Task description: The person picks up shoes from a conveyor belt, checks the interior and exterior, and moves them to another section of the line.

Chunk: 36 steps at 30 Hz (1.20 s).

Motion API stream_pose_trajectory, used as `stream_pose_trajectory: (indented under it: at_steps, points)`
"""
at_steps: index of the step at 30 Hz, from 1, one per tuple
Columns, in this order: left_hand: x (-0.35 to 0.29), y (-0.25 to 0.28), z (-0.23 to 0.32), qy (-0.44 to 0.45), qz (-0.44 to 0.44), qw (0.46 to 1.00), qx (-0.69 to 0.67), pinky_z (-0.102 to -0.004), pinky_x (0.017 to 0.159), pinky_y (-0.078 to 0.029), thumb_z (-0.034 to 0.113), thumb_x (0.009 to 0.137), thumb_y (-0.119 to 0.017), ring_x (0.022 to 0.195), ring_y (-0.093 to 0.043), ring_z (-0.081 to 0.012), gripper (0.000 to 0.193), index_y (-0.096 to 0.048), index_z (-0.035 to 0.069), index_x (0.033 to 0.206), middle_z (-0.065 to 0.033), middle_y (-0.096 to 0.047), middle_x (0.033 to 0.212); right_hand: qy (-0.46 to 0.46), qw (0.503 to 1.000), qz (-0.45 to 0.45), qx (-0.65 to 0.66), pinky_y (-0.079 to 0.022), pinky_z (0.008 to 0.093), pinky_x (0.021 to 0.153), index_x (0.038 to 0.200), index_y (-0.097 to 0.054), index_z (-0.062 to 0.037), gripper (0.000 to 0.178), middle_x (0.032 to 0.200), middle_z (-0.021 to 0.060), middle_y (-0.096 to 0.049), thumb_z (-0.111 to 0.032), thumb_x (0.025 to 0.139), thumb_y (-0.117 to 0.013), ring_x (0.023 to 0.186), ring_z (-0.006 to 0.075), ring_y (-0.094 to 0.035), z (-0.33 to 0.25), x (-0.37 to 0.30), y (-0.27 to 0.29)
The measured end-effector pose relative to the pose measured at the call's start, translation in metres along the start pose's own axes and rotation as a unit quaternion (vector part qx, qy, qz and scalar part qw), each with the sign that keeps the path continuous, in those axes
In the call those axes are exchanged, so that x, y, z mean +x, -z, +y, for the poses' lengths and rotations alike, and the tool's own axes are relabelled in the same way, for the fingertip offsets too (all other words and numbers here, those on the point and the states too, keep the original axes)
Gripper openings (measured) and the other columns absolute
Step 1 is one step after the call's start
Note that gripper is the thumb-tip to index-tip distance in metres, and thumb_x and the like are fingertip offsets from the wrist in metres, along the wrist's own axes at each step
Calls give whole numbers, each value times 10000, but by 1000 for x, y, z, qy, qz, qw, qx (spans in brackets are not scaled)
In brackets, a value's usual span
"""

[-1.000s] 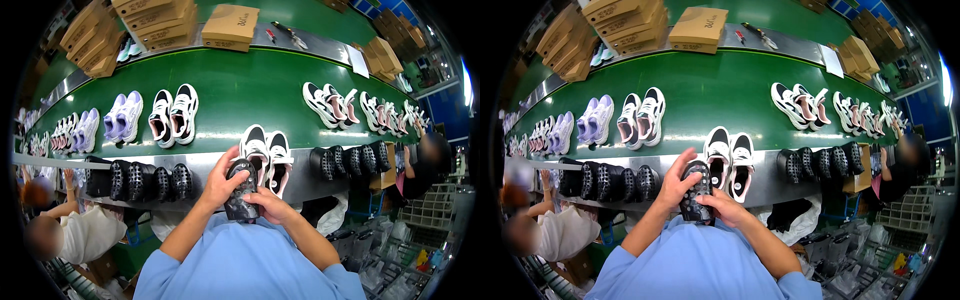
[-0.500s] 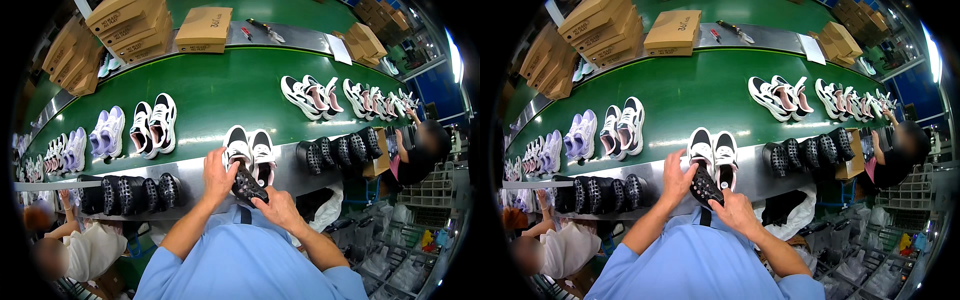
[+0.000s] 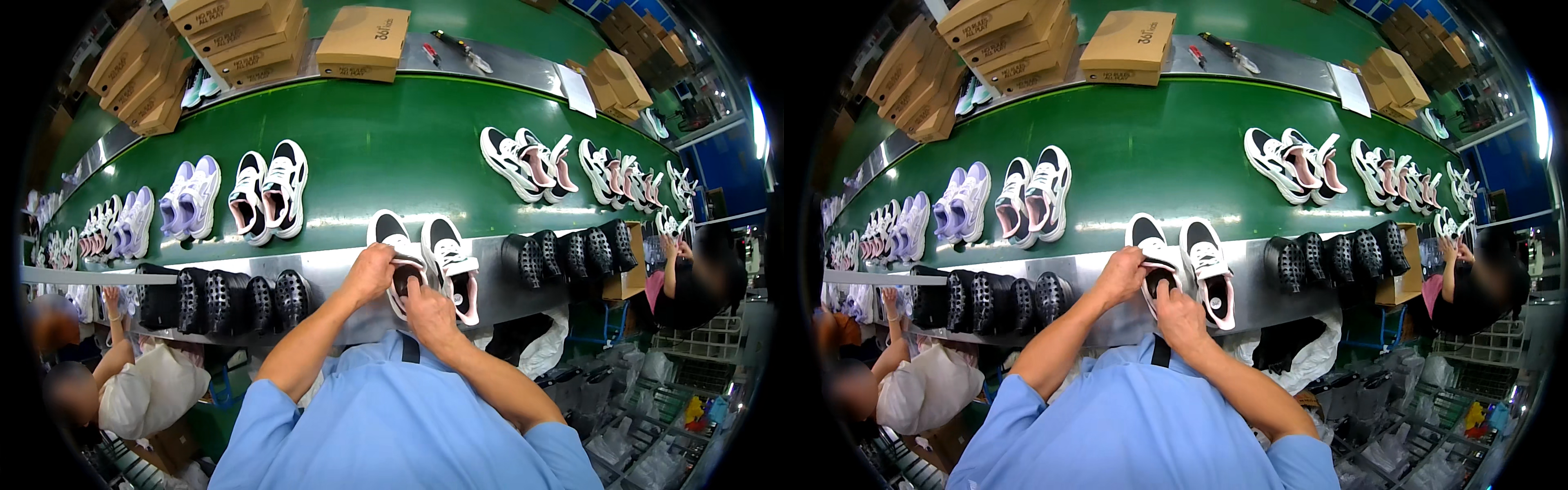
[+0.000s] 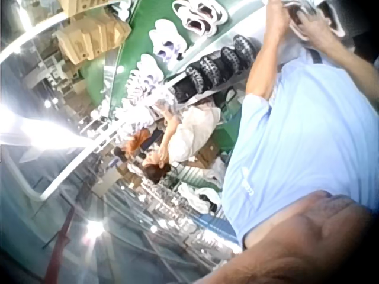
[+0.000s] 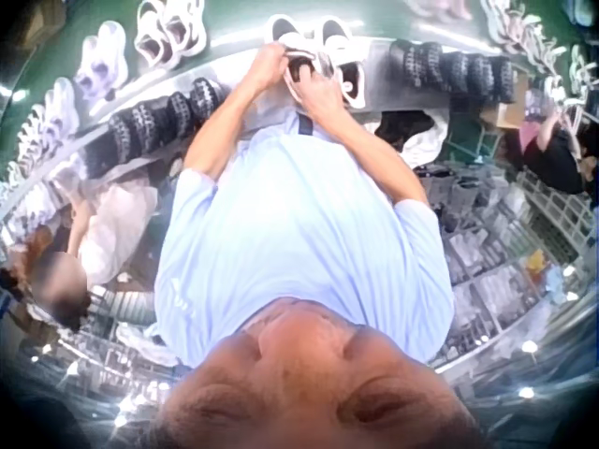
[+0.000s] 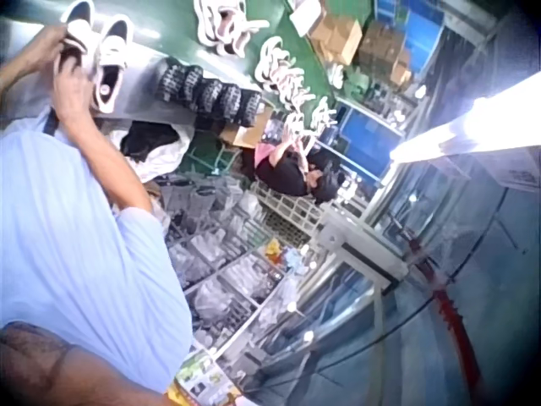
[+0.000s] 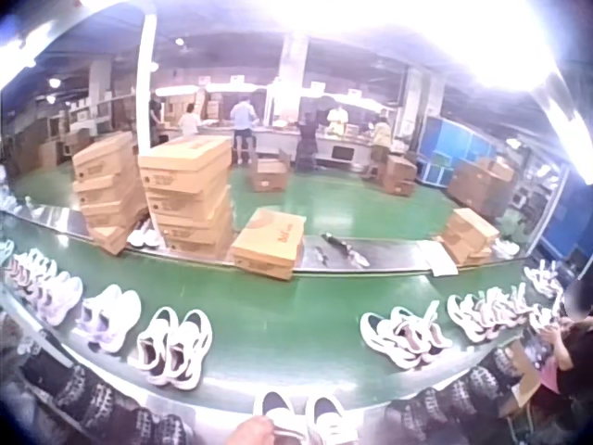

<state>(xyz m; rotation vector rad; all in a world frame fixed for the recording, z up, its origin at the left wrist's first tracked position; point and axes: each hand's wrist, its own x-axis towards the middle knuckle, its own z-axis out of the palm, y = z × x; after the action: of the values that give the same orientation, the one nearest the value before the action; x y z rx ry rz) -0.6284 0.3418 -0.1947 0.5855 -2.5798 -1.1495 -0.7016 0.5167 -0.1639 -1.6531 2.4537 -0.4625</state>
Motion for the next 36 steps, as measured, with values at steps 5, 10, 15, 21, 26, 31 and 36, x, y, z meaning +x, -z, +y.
stream_pose_trajectory:
  at_steps: [5,10,15,21,26,31,36]
  points:
    - [3,4,3,7,-25,998,-59,-527,835,-522,29,857,-656,917,-641,-462,84,-644,-53,845,-260,-661,912,10,1000,28,3,-576,433,539,1020,-594,-24,289,758,142,-697,-265,934,-729,666,308,-729,17,10,-35]
    - [-7,7,-4,13,27,997,-76,-495,913,-533,68,879,-657,989,-660,-444,234,-697,-49,1078,-245,-710,1016,-31,981,131,142,-574,478,649,1069,-627,0,263,836,183,-710,-203,939,-732,756,365,-729,12,11,-34]
    - [-40,-9,24,284,-52,957,-31,-558,897,-548,228,777,-818,1017,-700,-497,954,-348,4,1577,-335,-710,1085,-82,980,164,72,-568,522,717,1206,-517,60,445,845,227,-713,-192,924,-752,776,478,-699,14,4,-23]
    - [-49,-45,8,269,-28,963,2,-577,869,-536,75,817,-672,955,-692,-508,858,-317,22,1597,-319,-710,1011,-207,973,2,105,-558,564,692,1052,-513,65,402,774,294,-699,-245,934,-741,743,501,-706,31,26,-52]
    - [-56,-50,-6,204,9,978,-53,-573,899,-522,84,849,-670,1031,-667,-515,786,-362,33,1571,-336,-685,1064,-251,962,5,107,-565,554,708,1030,-532,75,484,788,320,-694,-343,926,-753,790,496,-717,27,30,-50]
    - [-88,-4,41,173,7,985,13,-493,937,-524,106,875,-726,1114,-634,-449,590,-526,17,1423,-243,-676,1150,-214,959,-45,180,-550,520,687,983,-618,-21,325,810,183,-719,-318,930,-739,748,417,-712,31,-24,41]
    - [-88,-28,63,-37,-20,999,-18,-490,938,-518,98,836,-747,1004,-624,-411,557,-589,73,1370,-180,-665,1071,-321,923,99,189,-495,509,907,1051,-640,22,263,1089,260,-656,-162,876,-707,1071,430,-629,108,-39,14]
